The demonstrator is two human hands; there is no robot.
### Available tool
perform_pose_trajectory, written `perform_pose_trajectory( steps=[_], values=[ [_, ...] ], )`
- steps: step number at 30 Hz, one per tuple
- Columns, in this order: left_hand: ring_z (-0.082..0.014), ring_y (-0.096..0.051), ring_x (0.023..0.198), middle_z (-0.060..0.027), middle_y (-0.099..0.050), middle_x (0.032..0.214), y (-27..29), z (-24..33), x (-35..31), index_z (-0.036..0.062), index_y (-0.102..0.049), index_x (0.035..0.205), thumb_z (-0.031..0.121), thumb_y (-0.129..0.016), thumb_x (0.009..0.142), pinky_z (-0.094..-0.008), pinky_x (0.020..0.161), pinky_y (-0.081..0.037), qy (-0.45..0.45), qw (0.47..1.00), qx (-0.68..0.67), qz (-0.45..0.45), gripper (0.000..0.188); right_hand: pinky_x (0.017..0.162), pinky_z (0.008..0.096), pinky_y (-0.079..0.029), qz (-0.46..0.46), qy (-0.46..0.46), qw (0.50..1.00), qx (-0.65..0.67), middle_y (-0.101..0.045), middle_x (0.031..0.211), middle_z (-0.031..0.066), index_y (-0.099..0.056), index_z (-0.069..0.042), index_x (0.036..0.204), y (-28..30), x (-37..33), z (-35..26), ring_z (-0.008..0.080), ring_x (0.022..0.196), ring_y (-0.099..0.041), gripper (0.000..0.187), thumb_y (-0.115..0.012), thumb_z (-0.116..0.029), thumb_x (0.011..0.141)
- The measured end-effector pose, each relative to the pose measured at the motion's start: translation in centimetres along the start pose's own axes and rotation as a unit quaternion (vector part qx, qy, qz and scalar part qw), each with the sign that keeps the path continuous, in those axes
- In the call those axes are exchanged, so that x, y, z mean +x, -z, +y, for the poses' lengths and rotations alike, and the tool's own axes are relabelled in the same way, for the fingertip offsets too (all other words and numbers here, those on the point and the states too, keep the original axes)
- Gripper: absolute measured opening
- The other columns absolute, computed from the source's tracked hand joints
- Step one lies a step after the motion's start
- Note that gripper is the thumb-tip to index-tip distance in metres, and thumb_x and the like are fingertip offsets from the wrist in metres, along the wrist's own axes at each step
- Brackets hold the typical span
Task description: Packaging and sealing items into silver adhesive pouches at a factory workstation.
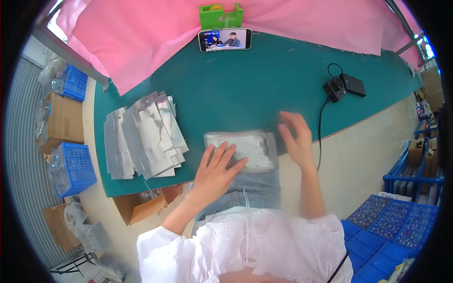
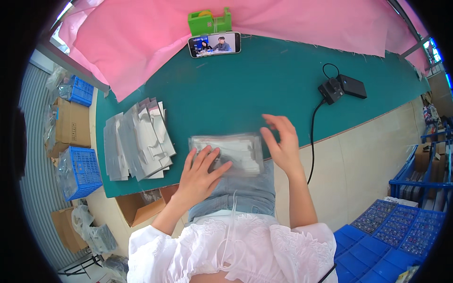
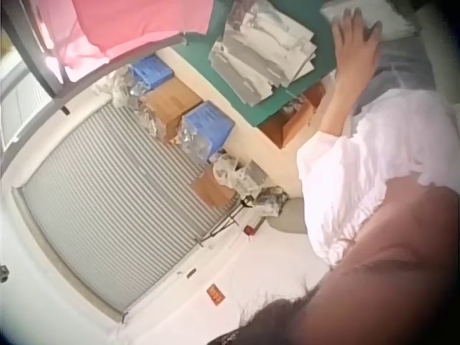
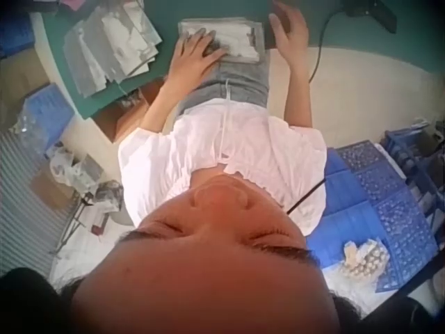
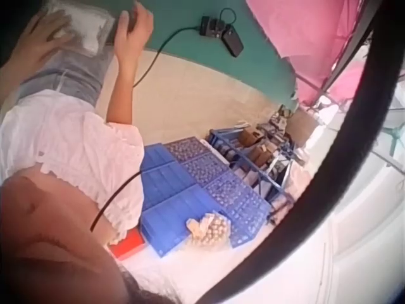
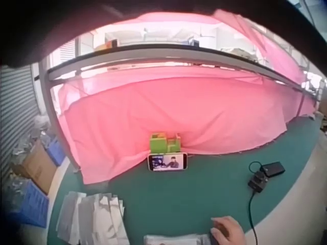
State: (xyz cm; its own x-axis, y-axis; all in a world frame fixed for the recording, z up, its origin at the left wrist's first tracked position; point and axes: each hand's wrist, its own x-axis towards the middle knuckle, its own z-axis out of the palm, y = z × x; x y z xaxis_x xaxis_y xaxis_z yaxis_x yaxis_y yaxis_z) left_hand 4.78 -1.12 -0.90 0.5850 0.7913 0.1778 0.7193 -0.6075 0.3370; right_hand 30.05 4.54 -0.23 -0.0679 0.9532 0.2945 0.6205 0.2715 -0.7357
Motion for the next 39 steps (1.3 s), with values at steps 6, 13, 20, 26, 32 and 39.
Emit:
perform_pose_trajectory(
  steps=[6,13,20,26,32,39],
  values=[
    [-0.0313,-0.041,0.131,-0.0120,-0.047,0.139,-1.1,-1.0,-0.5,0.0301,-0.059,0.128,0.017,-0.068,0.077,-0.0565,0.111,-0.023,-0.026,0.999,0.042,-0.006,0.053,0.070,0.0313,-0.049,0.011,-0.111,0.993,0.024,-0.064,0.089,0.0107,-0.063,0.000,0.099,0.3,-4.0,-1.9,0.0196,0.075,-0.062,0.020,-0.068,-0.014,0.085],
    [-0.0326,-0.036,0.135,-0.0154,-0.043,0.141,1.1,-1.1,0.1,0.0247,-0.059,0.129,0.014,-0.067,0.080,-0.0568,0.113,-0.020,-0.030,0.992,-0.118,-0.035,0.051,0.056,0.0300,-0.051,-0.106,-0.294,0.932,0.183,-0.067,0.087,0.0135,-0.045,0.001,0.119,-1.7,-8.1,-0.5,0.0171,0.065,-0.064,0.035,-0.062,-0.010,0.090],
    [-0.0312,-0.037,0.133,-0.0157,-0.041,0.142,-0.6,-0.4,-0.7,0.0125,-0.021,0.152,0.009,-0.066,0.080,-0.0417,0.112,-0.028,0.252,0.831,-0.421,0.261,0.085,0.064,0.0293,-0.051,-0.008,-0.262,0.884,0.387,-0.065,0.087,0.0108,-0.037,-0.003,0.130,-1.4,-8.8,-1.0,0.0155,0.077,-0.062,0.042,-0.055,-0.002,0.092],
    [-0.0232,-0.050,0.115,-0.0166,-0.043,0.139,3.3,-0.5,-2.7,0.0162,-0.016,0.154,0.009,-0.064,0.080,-0.0368,0.103,-0.038,0.305,0.711,-0.602,0.199,0.089,0.065,0.0232,-0.045,-0.084,-0.171,0.910,0.368,-0.065,0.090,0.0073,-0.038,-0.005,0.131,0.6,-7.5,-1.9,0.0102,0.077,-0.058,0.043,-0.056,-0.002,0.092],
    [-0.0163,-0.054,0.100,-0.0106,-0.050,0.126,4.4,0.8,-4.9,0.0131,-0.027,0.150,0.007,-0.061,0.089,-0.0302,0.088,-0.045,0.289,0.761,-0.528,0.243,0.070,0.077,0.0243,-0.047,-0.124,-0.161,0.897,0.392,-0.063,0.099,0.0063,-0.041,-0.004,0.131,-1.4,-5.4,-4.7,0.0100,0.088,-0.059,0.042,-0.056,-0.004,0.092],
    [-0.0123,-0.049,0.100,-0.0048,-0.052,0.113,2.0,1.8,-3.3,0.0053,-0.050,0.119,0.008,-0.054,0.095,-0.0250,0.090,-0.038,0.277,0.722,-0.433,0.463,0.024,0.090,0.0304,-0.048,-0.006,-0.197,0.742,0.641,-0.057,0.125,0.0131,-0.030,-0.002,0.145,-5.2,-5.3,-5.7,0.0179,0.112,-0.057,0.078,-0.064,-0.044,0.090]
  ],
)
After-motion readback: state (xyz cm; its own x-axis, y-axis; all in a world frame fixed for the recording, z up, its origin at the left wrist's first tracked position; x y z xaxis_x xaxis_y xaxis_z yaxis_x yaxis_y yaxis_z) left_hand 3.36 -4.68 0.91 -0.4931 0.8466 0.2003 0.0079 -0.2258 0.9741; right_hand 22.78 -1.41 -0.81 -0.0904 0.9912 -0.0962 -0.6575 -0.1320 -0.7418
